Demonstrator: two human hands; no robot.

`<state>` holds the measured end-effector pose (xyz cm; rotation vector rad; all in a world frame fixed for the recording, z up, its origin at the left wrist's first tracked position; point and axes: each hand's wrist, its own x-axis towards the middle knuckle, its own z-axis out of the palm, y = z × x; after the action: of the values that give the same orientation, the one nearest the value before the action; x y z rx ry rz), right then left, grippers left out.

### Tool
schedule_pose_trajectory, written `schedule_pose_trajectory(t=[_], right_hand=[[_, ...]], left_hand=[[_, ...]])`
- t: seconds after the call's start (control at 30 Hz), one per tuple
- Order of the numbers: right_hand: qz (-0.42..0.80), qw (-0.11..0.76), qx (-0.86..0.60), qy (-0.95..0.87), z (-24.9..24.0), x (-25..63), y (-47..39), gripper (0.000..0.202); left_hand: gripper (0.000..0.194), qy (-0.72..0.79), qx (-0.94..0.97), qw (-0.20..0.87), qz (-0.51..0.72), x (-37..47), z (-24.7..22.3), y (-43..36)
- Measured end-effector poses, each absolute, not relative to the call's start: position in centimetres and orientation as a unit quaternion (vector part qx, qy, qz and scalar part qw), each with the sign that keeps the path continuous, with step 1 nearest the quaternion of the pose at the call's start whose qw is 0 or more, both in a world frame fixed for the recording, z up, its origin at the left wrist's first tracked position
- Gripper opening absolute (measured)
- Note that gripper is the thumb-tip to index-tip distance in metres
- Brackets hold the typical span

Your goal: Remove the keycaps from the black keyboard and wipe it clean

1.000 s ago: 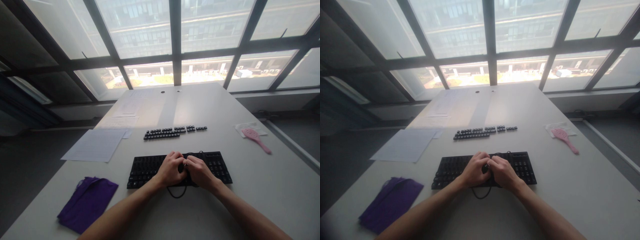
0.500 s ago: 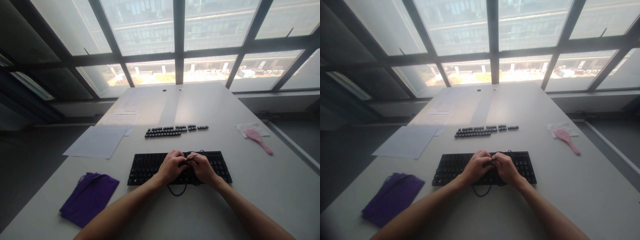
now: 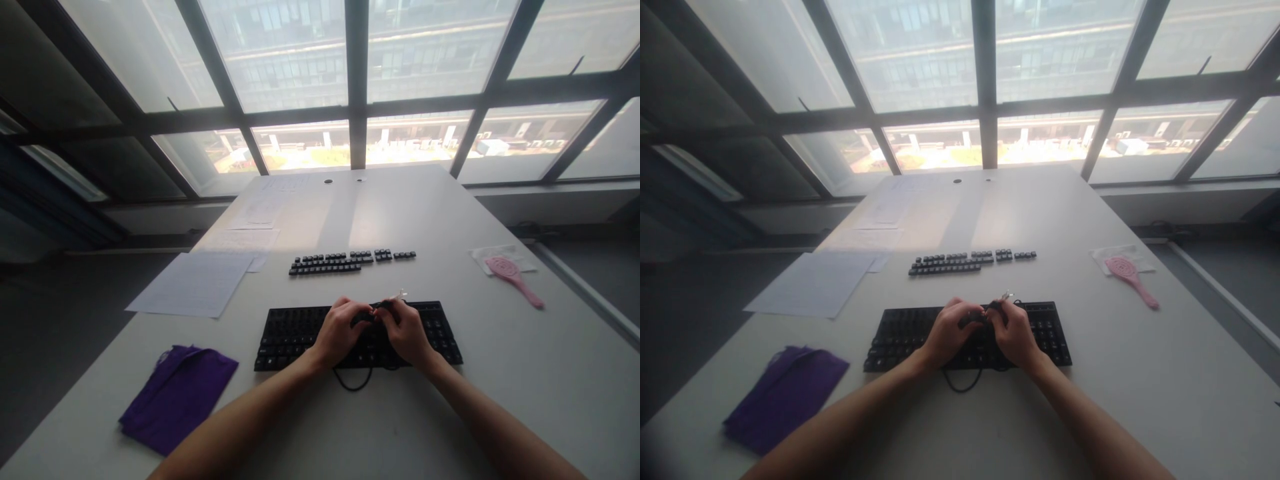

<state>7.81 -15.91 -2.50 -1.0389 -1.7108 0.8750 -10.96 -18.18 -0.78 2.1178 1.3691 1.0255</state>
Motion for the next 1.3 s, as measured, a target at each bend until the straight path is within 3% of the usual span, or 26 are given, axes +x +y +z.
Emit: schedule_pose_trajectory(t=[0.1,0.3,0.5,0.6,0.87,1.0,1.13,1.3], right_hand=[[0.358,0.452,-0.425,-0.698,-2.3,7.7,-15.9,0.014],[0.391,0.451,-0.417,-0.685,-1.8,7.8,-15.7,0.017],[0.409,0.47,-0.43,-0.653,-2.3,7.6,-15.5,0.019],[0.415,0.474,-0.423,-0.652,-2.7,7.6,-15.4,0.018],[0.407,0.476,-0.41,-0.663,-2.5,7.7,-15.4,0.015],[0.416,0.47,-0.407,-0.664,-2.3,7.6,-15.4,0.015],[0.416,0.46,-0.41,-0.668,-2.2,7.7,-15.4,0.015],[0.417,0.461,-0.409,-0.668,-2.2,7.7,-15.4,0.014]], left_hand=[[0.031,0.493,0.768,0.195,0.359,-10.9,-0.8,-18.3],[0.018,0.453,0.825,0.117,0.316,-10.6,-0.9,-18.7],[0.009,0.485,0.769,0.165,0.383,-11.4,1.5,-16.8],[0.009,0.507,0.777,0.117,0.354,-12.0,2.4,-13.2],[0.009,0.518,0.828,0.026,0.213,-10.6,-0.3,-4.4],[0.015,0.515,0.833,0.02,0.201,-10.3,-1.1,-3.3],[0.005,0.512,0.837,0.009,0.19,-10.6,-1.2,-3.0],[0.005,0.518,0.833,-0.014,0.195,-11.0,-1.2,-3.0]])
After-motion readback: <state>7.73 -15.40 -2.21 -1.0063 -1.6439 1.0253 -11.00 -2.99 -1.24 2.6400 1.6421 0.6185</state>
